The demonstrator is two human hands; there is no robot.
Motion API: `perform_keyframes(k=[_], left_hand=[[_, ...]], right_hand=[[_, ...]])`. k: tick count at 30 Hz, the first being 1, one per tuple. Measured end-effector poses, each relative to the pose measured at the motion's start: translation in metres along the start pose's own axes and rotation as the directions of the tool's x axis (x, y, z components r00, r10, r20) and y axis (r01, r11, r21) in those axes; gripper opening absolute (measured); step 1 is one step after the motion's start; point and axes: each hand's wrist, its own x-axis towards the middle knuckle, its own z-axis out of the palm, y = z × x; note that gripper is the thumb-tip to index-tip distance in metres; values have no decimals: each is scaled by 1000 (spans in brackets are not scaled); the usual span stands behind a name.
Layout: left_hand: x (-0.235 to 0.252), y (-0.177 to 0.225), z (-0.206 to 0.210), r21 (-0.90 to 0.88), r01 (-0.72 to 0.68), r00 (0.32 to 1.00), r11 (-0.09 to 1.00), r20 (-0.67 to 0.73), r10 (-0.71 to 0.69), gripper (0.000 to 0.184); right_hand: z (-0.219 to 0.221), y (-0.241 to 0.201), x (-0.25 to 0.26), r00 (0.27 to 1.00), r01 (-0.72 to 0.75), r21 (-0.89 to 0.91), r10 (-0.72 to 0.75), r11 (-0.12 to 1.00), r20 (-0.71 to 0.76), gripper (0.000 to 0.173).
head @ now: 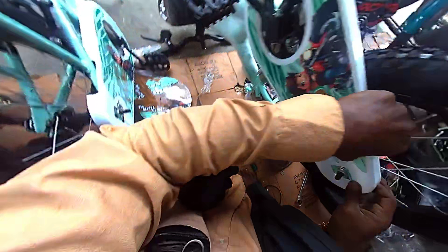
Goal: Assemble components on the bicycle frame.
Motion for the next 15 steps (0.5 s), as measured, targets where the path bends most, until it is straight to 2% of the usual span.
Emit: perform_keyframes(k=[2,6,10,15], left_hand=[[0,-2,3,6,-15,1000,1000,-21,15,24],[-5,-9,10,-25,-37,991,999,-127,33,23],[-20,-22,14,15,-36,967,999,-250,39,25],[-20,-22,24,100,-28,953,995,-299,57,27]], right_hand=[[-3,-5,2,998,-28,12,27,1000,53,36],[-9,-9,11,994,-26,64,19,998,107,22],[-13,-12,15,989,-54,85,42,995,143,22],[-18,-7,17,983,-85,112,64,990,174,26]])
